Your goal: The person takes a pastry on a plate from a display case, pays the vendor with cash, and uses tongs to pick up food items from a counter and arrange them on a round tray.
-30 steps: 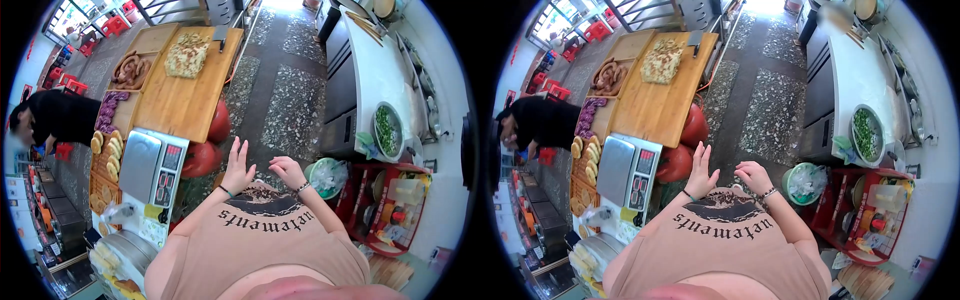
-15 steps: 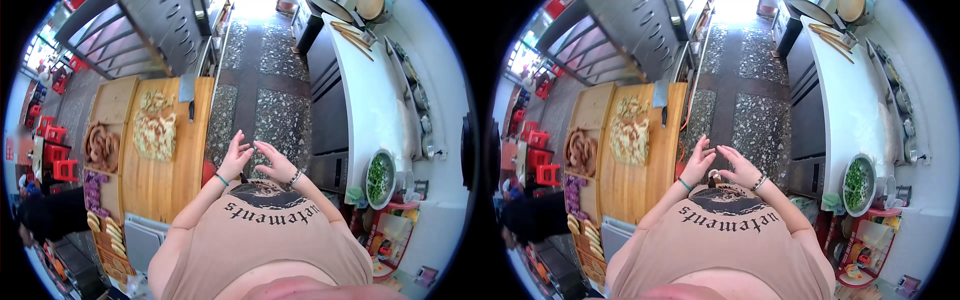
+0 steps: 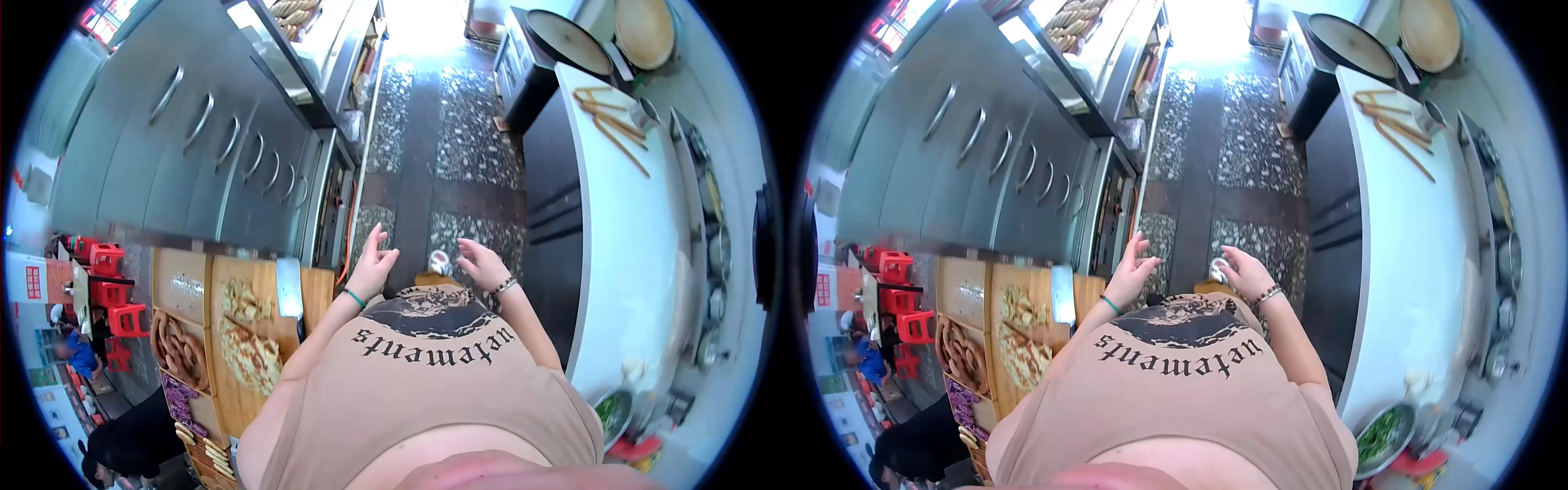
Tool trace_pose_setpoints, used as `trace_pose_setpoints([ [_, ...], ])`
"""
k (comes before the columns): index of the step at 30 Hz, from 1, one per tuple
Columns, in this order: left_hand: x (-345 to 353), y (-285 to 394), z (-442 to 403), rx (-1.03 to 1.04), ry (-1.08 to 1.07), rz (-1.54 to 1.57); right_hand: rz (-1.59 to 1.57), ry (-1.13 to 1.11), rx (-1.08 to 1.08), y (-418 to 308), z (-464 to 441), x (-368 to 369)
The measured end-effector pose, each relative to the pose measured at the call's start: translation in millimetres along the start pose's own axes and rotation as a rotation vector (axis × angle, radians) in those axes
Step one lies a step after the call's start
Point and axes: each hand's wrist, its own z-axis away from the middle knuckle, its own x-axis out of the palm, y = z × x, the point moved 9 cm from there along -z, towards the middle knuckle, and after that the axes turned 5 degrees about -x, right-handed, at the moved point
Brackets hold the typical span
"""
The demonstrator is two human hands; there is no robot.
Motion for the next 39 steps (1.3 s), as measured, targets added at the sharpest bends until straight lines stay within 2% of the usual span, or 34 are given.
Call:
trace_pose_setpoints([
  [3, -8.5, 67.5, -83.1, 0.068, 0.05, 0.004, 0.048, -0.06, -0.122, -21.4, -102.5, -40.1],
  [4, -13.0, 78.1, -105.1, 0.058, 0.062, 0.013, 0.049, -0.078, -0.121, -29.3, -132.3, -48.2],
  [6, -24.5, 101.9, -154.7, 0.125, 0.098, 0.023, 0.057, -0.146, -0.249, -60.0, -194.6, -59.2],
  [8, -40.2, 97.1, -204.1, 0.117, 0.115, 0.061, 0.041, -0.228, -0.28, -77.5, -254.5, -58.7],
  [12, -83.7, 90.5, -309.6, 0.034, 0.131, 0.085, 0.183, -0.327, -0.495, -94.0, -371.3, -57.5],
  [14, -116.4, 102.3, -374.6, 0.096, 0.162, 0.076, 0.185, -0.274, -0.492, -99.4, -429.7, -76.1],
  [17, -160.2, 136.6, -455.6, 0.083, 0.16, 0.124, 0.168, -0.233, -0.436, -109.2, -517.6, -106.8],
  [22, -216.8, 201.4, -546.0, 0.146, 0.168, 0.096, 0.161, -0.172, -0.405, -110.4, -663.8, -147.8],
  [26, -252.0, 200.4, -580.1, 0.02, 0.192, 0.155, 0.177, -0.23, -0.446, -101.5, -791.4, -144.1],
  [28, -273.5, 182.8, -592.9, 0.01, 0.291, 0.263, 0.28, -0.316, -0.493, -101.1, -863.2, -130.2],
  [30, -292.8, 164.3, -599.8, -0.059, 0.45, 0.384, 0.382, -0.31, -0.648, -101.6, -946.6, -110.1],
  [31, -299.8, 169.9, -601.1, -0.067, 0.553, 0.413, 0.41, -0.36, -0.575, -101.4, -991.4, -98.6],
  [32, -303.9, 168.6, -607.5, -0.059, 0.629, 0.438, 0.466, -0.367, -0.619, -110.6, -1028.5, -89.3],
  [34, -308.5, 161.5, -617.2, -0.089, 0.852, 0.512, 0.607, -0.411, -0.544, -104.6, -1114.8, -58.4],
  [36, -298.7, 165.8, -636.6, -0.106, 1.001, 0.621, 0.831, -0.431, -0.614, -102.3, -1176.3, -38.3],
  [38, -282.3, 184.6, -662.8, -0.133, 1.024, 0.635, 0.927, -0.526, -0.551, -111.6, -1225.5, -31.3],
  [39, -275.4, 188.6, -675.5, -0.124, 1.01, 0.644, 0.997, -0.551, -0.591, -116.9, -1240.7, -26.1],
])
